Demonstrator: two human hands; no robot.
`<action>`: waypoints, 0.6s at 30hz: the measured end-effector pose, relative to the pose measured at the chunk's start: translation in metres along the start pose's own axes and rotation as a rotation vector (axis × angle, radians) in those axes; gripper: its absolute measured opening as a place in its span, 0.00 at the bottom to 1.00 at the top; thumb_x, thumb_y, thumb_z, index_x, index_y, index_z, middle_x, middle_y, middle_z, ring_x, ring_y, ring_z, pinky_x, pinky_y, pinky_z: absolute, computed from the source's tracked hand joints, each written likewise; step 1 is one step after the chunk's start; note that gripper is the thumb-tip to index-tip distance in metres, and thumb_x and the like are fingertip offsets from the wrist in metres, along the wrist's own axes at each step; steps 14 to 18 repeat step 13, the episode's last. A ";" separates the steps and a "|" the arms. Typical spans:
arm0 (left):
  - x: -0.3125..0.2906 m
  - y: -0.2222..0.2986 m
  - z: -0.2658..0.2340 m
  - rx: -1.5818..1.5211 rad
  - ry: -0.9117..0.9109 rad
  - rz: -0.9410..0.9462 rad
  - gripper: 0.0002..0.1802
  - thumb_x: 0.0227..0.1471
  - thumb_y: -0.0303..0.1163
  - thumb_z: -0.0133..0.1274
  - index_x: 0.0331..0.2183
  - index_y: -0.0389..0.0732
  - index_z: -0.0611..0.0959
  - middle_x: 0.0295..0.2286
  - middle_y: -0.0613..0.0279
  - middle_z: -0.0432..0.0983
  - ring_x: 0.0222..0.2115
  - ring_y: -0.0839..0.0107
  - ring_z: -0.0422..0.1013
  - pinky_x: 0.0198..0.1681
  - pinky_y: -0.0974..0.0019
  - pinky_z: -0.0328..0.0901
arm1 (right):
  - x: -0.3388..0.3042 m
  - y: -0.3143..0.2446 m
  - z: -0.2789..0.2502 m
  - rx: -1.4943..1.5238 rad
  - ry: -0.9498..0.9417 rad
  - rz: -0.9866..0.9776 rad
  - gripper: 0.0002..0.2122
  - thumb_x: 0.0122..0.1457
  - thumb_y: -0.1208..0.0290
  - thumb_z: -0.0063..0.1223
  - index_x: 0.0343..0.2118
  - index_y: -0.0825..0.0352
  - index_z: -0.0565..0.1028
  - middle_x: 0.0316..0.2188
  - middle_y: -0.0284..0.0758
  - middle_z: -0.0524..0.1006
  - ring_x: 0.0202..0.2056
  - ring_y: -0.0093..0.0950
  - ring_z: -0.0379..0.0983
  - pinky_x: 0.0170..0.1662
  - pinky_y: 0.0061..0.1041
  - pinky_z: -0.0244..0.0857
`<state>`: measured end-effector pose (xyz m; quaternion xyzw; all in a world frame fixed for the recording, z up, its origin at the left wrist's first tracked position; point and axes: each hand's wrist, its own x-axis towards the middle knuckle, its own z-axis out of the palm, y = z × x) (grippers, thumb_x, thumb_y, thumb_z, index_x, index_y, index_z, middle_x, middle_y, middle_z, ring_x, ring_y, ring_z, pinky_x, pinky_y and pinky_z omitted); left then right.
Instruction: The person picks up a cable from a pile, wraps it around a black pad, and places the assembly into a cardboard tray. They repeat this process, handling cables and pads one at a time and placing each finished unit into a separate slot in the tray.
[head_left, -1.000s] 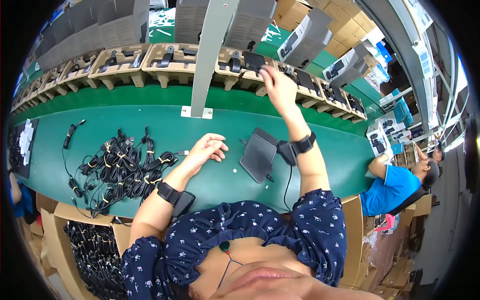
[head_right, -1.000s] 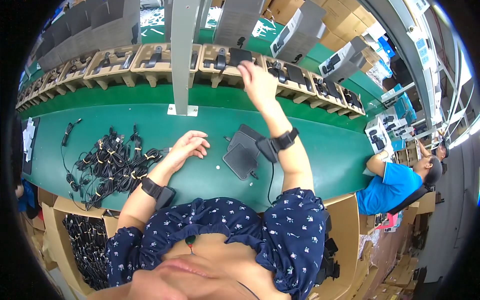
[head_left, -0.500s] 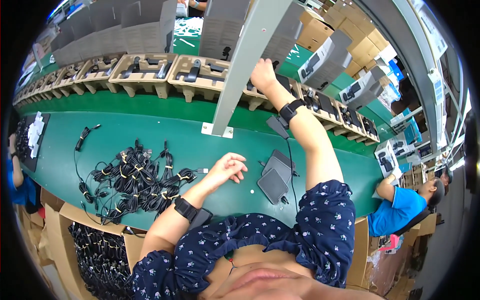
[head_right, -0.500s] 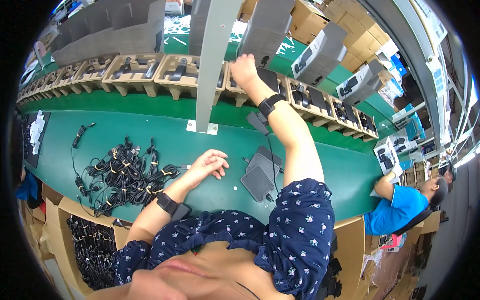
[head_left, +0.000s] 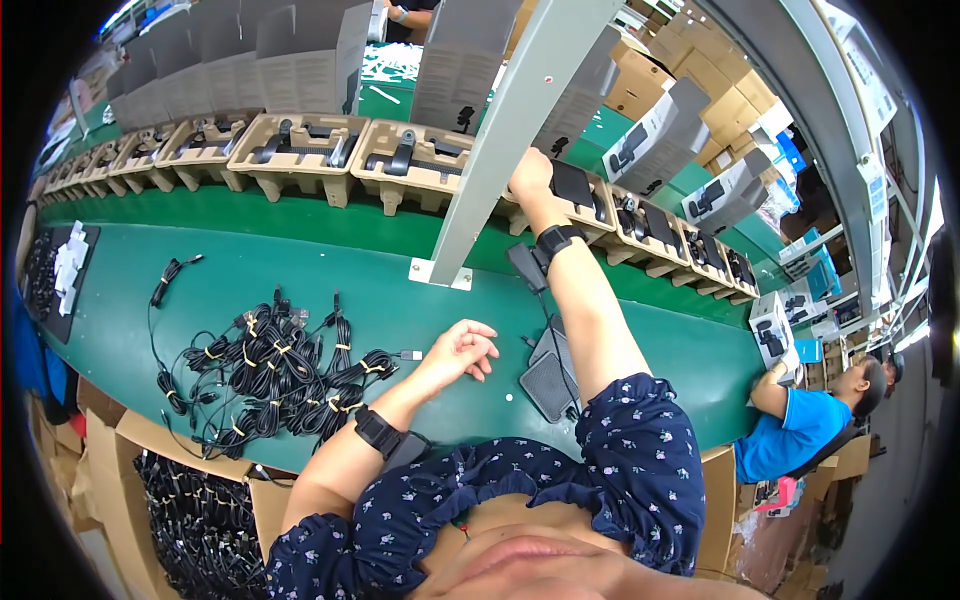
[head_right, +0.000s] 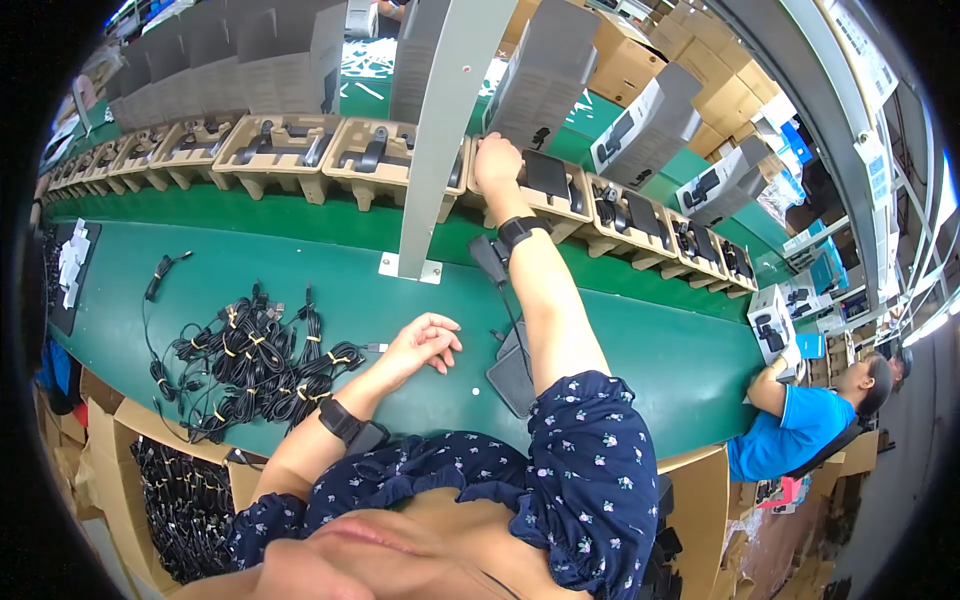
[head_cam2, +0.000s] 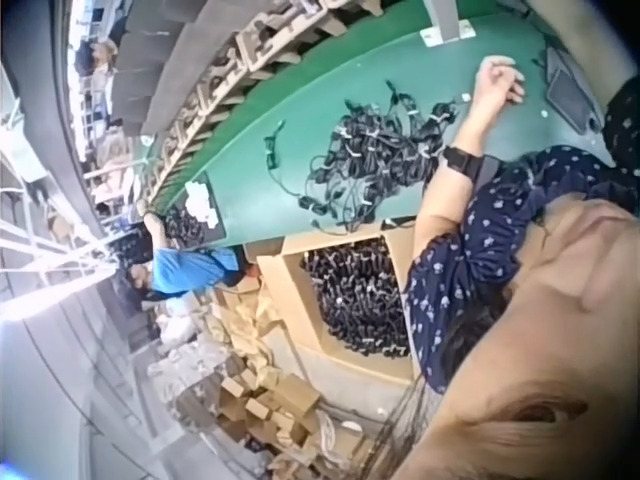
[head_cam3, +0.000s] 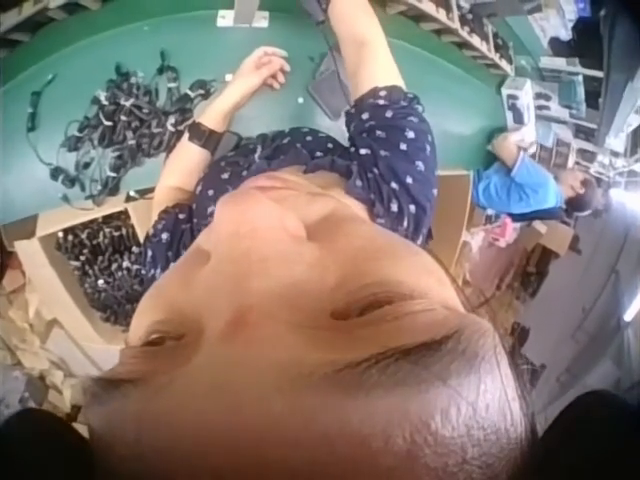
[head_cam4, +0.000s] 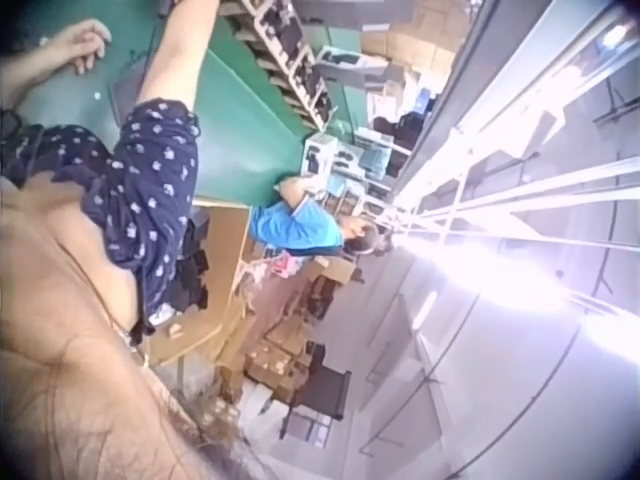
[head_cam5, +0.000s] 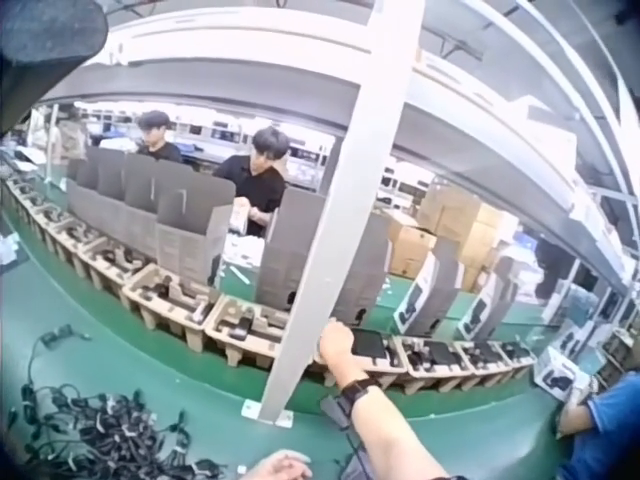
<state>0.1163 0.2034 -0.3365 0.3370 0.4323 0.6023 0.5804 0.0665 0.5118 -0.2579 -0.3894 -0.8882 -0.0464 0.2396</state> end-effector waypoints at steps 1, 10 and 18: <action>-0.001 -0.002 -0.001 0.001 0.006 -0.001 0.13 0.53 0.32 0.47 0.40 0.39 0.69 0.30 0.61 0.71 0.25 0.76 0.69 0.28 0.73 0.67 | 0.000 -0.007 0.003 -0.047 -0.015 -0.010 0.12 0.55 0.65 0.41 0.28 0.71 0.70 0.25 0.45 0.75 0.32 0.39 0.74 0.34 0.34 0.68; 0.000 -0.007 -0.004 0.047 0.010 0.000 0.12 0.53 0.30 0.45 0.40 0.38 0.69 0.30 0.61 0.71 0.25 0.76 0.69 0.26 0.73 0.67 | -0.010 0.000 0.012 -0.099 -0.016 -0.104 0.10 0.50 0.68 0.42 0.29 0.68 0.74 0.27 0.42 0.76 0.36 0.36 0.71 0.37 0.35 0.63; -0.001 -0.010 -0.007 0.055 0.005 0.020 0.12 0.53 0.30 0.45 0.41 0.39 0.69 0.30 0.60 0.71 0.25 0.75 0.69 0.27 0.73 0.67 | -0.013 -0.004 -0.011 -0.295 -0.154 -0.102 0.15 0.48 0.64 0.46 0.38 0.64 0.74 0.41 0.39 0.72 0.47 0.33 0.62 0.44 0.33 0.55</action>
